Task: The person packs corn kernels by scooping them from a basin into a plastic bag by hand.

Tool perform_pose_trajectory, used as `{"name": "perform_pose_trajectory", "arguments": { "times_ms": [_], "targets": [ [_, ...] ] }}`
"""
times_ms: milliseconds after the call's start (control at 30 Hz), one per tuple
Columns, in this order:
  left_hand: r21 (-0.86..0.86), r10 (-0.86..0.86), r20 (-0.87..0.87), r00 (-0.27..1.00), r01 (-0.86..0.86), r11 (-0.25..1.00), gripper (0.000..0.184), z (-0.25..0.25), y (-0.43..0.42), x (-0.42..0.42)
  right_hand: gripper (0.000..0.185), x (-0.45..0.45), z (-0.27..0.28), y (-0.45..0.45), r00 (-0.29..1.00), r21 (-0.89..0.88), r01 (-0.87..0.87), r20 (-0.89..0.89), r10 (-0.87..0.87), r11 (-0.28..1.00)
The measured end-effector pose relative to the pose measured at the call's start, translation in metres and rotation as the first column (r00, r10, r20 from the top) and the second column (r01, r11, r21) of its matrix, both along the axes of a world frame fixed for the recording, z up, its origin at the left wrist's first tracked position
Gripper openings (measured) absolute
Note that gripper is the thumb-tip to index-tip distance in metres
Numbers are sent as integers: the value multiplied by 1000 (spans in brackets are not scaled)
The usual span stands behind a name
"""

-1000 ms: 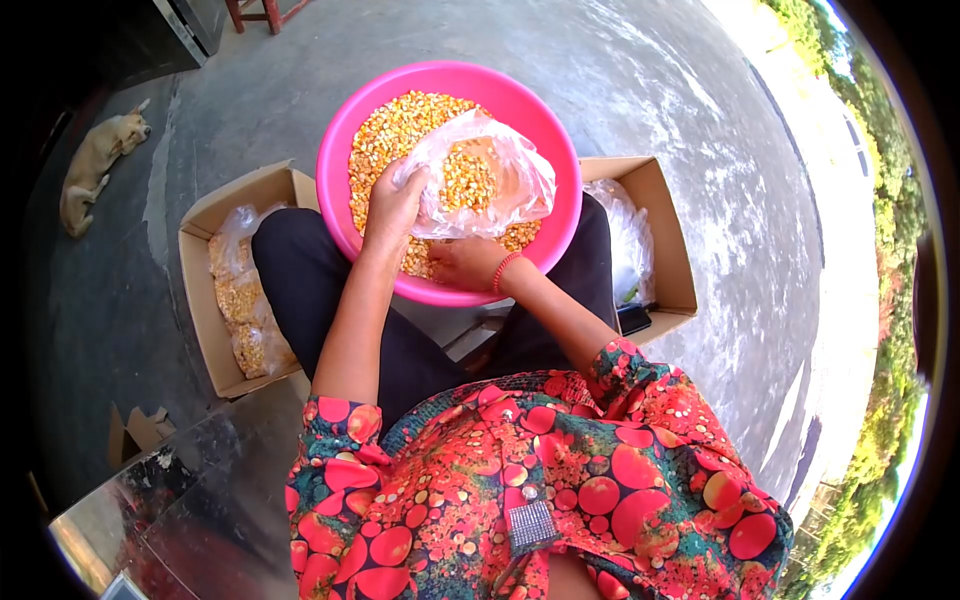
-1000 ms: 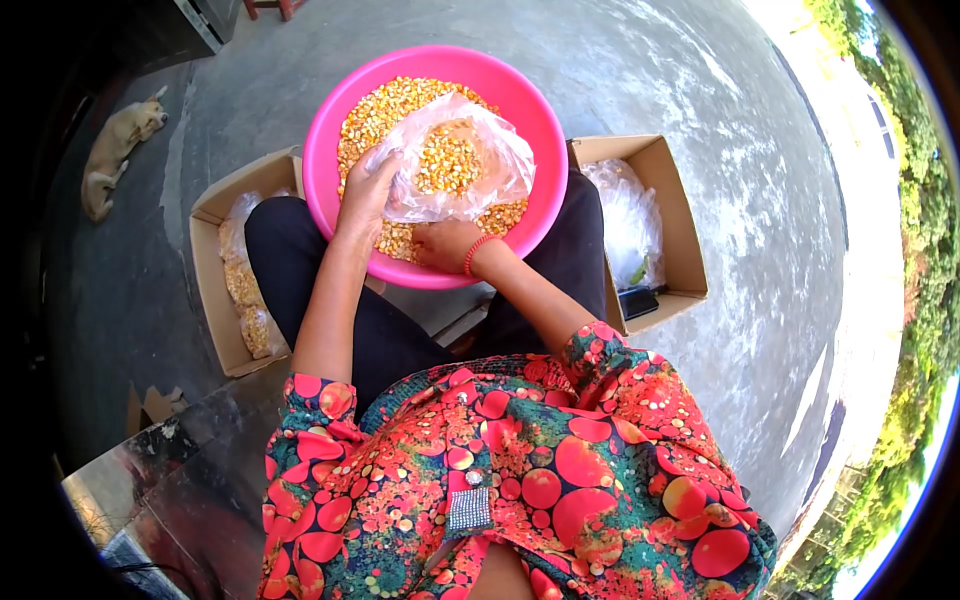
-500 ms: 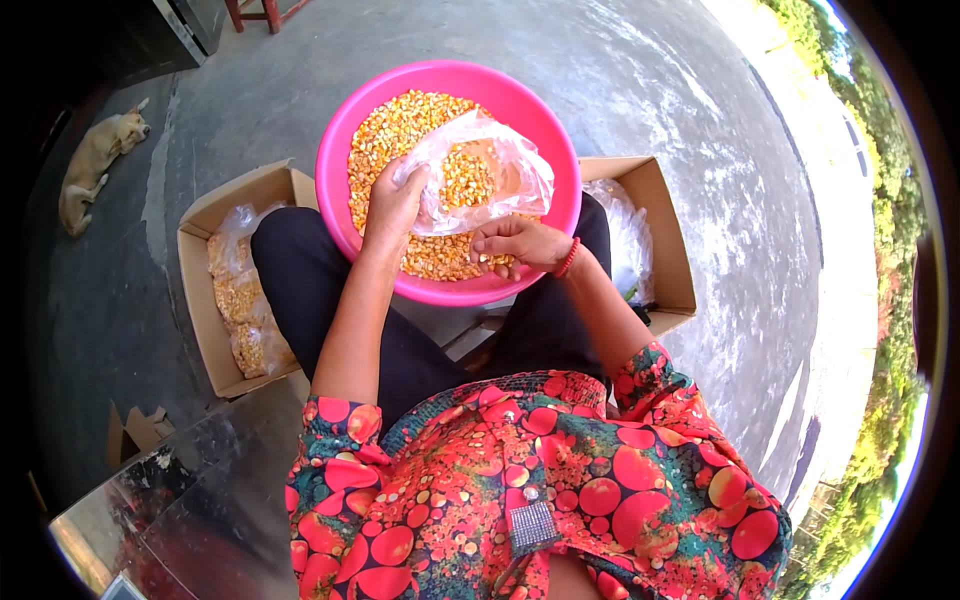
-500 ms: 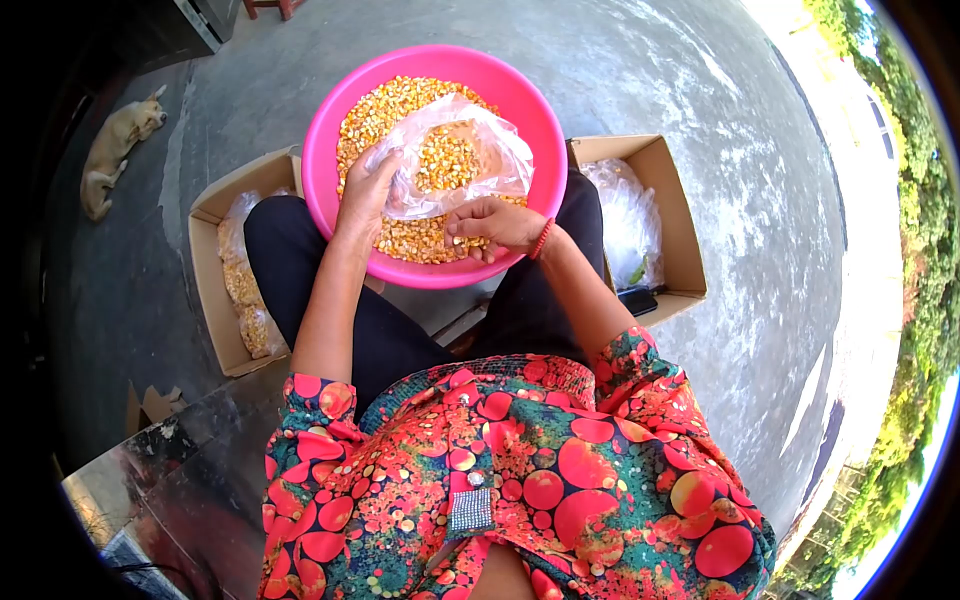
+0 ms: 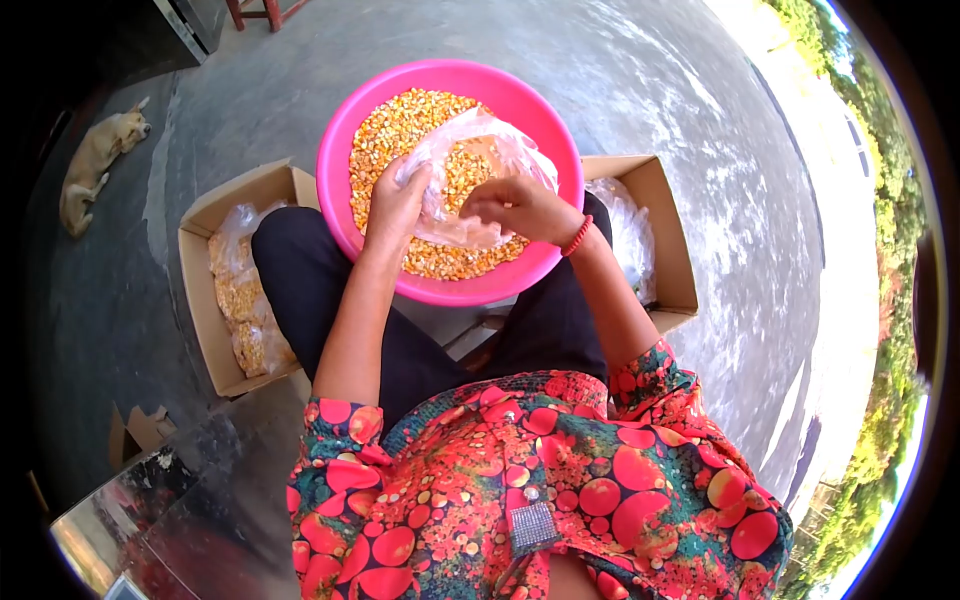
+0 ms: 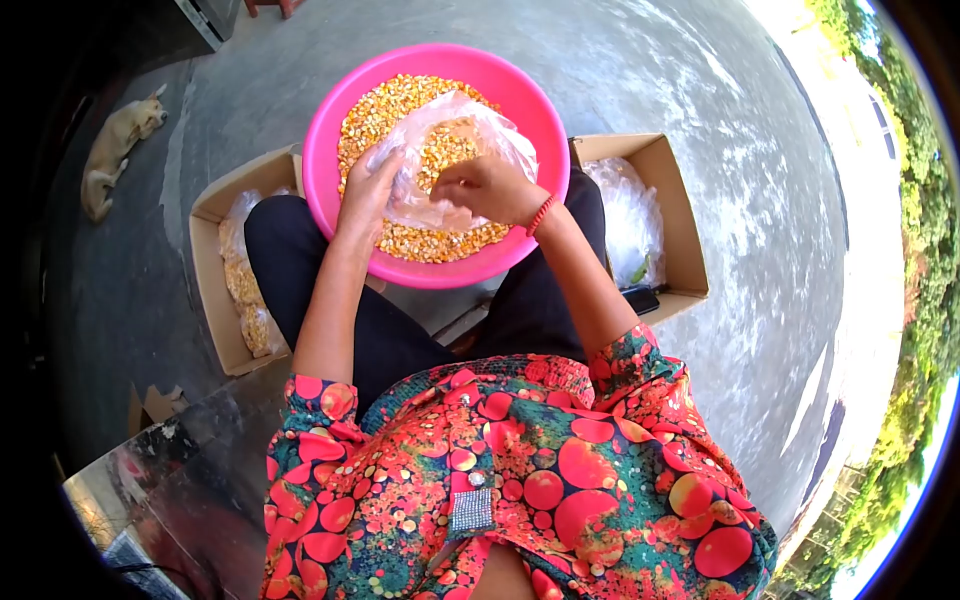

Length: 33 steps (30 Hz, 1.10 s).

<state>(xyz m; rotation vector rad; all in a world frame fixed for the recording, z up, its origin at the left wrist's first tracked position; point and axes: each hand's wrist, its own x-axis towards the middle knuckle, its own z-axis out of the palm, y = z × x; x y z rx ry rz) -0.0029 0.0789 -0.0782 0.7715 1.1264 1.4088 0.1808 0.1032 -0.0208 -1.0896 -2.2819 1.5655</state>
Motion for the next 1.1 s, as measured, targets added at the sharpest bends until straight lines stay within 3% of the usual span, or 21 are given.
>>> {"name": "perform_pose_trajectory", "arguments": {
  "times_ms": [33,67,133,200,233,267,367,433,567,633,667,733,767,900,1100],
  "targets": [
    [-3,0,2,1000,0,1000,31,-2,1,2,19,-3,9,-10,990,-102,-122,63,129,987],
    [24,41,12,999,-42,999,30,-4,3,5,18,-7,9,-19,956,12,-283,79,281,959],
    [49,80,23,996,-81,995,29,-3,3,6,21,-7,-36,-28,904,208,-417,193,381,885],
    [-52,-44,-14,999,43,998,28,4,-1,2,26,-9,-78,-38,941,443,-295,289,177,847],
    [-51,-44,-15,999,43,998,28,4,-1,2,30,-15,-84,-41,938,462,-216,343,51,860],
    [-66,-28,-20,999,27,997,26,3,-1,2,30,-17,-87,-41,938,463,-216,342,52,860],
    [-54,0,-16,1000,-1,999,23,3,-1,1,28,-30,-84,-40,878,366,-202,478,3,909],
    [-28,9,-4,1000,-9,1000,21,4,-1,3,27,-36,-84,-37,878,200,-253,458,138,946],
    [-51,9,-6,1000,-9,999,19,4,-1,1,24,-33,-95,-31,895,220,-279,412,170,935],
    [-49,-6,-10,1000,5,999,20,4,-1,0,20,-25,-98,-24,973,-34,-161,160,164,986],
    [-50,-8,-6,1000,8,999,20,4,-1,0,20,-20,-100,-23,973,-35,-161,161,165,986],
    [-52,-12,-1,1000,11,999,20,4,-1,1,15,-19,-77,-24,998,-531,20,67,18,847],
    [-47,-2,1,1000,2,999,21,2,-1,1,13,-17,-69,-24,999,-572,6,35,18,820],
    [-36,-29,-9,1000,28,999,21,2,-1,0,14,-4,-54,-17,989,-583,-145,-118,93,799],
    [-4,8,-19,1000,-8,1000,20,-3,1,4,17,11,6,5,993,-499,-61,-116,3,864]
  ]
}}
